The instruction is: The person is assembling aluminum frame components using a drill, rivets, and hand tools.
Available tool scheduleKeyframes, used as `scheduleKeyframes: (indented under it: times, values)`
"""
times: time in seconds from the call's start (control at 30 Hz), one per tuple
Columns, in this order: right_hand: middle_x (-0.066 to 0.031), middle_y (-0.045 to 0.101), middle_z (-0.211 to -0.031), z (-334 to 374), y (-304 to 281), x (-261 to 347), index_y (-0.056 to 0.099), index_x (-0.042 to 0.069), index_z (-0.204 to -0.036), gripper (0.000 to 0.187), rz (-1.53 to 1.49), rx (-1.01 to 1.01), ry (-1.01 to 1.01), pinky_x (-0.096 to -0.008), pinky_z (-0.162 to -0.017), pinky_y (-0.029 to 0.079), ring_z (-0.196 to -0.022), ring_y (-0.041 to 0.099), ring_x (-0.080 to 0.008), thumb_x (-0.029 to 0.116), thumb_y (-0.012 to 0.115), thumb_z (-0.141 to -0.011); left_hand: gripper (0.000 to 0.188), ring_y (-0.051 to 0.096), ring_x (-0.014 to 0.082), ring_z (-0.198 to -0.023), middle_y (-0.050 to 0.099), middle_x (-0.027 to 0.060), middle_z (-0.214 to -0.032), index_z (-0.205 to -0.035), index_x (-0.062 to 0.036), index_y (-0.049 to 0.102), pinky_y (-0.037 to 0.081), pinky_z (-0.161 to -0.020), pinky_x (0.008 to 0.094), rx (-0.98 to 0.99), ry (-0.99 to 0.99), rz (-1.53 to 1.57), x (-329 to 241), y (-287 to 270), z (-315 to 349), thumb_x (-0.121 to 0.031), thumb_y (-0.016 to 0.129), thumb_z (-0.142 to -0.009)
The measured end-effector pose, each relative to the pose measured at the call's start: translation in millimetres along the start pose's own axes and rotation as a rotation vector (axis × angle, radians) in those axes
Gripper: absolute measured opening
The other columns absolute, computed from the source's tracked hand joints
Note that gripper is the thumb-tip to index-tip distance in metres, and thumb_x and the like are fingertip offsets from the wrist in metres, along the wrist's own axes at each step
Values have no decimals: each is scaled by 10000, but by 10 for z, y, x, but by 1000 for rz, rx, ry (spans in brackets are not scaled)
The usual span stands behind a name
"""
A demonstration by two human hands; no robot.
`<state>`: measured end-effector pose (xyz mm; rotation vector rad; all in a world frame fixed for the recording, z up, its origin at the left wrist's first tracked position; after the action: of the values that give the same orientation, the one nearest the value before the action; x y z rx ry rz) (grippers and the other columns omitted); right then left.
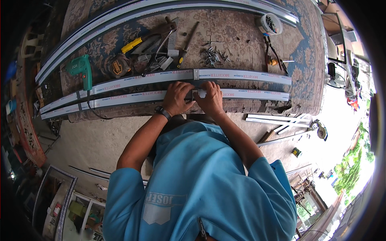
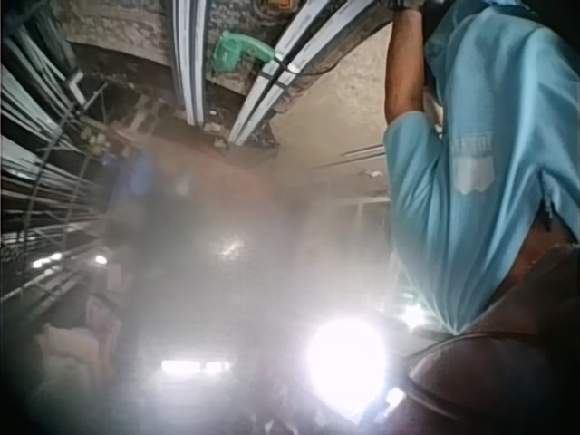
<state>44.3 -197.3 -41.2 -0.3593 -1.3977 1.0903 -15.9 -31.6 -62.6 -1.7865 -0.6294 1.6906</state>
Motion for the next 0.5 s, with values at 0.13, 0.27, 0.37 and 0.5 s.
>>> scheduleKeyframes:
  times: [0.13, 0.27, 0.37, 0.5]
  values:
    - [-87, 638, -1092, 2, -12, -5, 637, 136, -1077, 368, -30, -11, -2, -490, -927, 450, -1103, 591, -336, 265, 810, -779, 617, 567, 283, -1200, 636, 59, -1257, -1251, -120, 626, 435, -1018, 467, -3, -12, 4, -8, 3, -8, -273, 883, -711]
    - [-86, 632, -1059, 34, 5, -5, 627, 125, -1090, 375, 19, -26, -40, -473, -912, 455, -1072, 597, -326, 232, 812, -782, 626, 564, 281, -1208, 635, 62, -1262, -1262, -117, 622, 426, -1035, 468, -3, -18, 7, 1, 20, 13, -273, 880, -713]
    - [-108, 623, -1070, 66, -48, -11, 627, 116, -1104, 366, -35, -23, -88, -482, -925, 461, -1072, 594, -329, 211, 797, -794, 620, 563, 277, -1206, 635, 62, -1263, -1264, -118, 622, 421, -1041, 467, -9, -17, 8, 3, 12, 18, -275, 874, -719]
    - [-143, 602, -1131, 109, -203, 62, 676, 105, -1157, 382, -6, 53, -292, -491, -959, 467, -1109, 578, -354, 188, 788, -802, 600, 567, 271, -1197, 637, 58, -1258, -1258, -125, 625, 421, -1034, 466, -15, -14, 7, -4, 6, 29, -268, 864, -727]
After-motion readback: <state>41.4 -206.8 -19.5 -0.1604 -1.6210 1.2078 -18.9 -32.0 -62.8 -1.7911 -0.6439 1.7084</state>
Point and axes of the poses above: each hand's wrist, its own z-axis away from the middle knuckle, its own y-axis out of the palm, x = y × z, the point moved 3 cm from there along -z, towards the middle knuckle
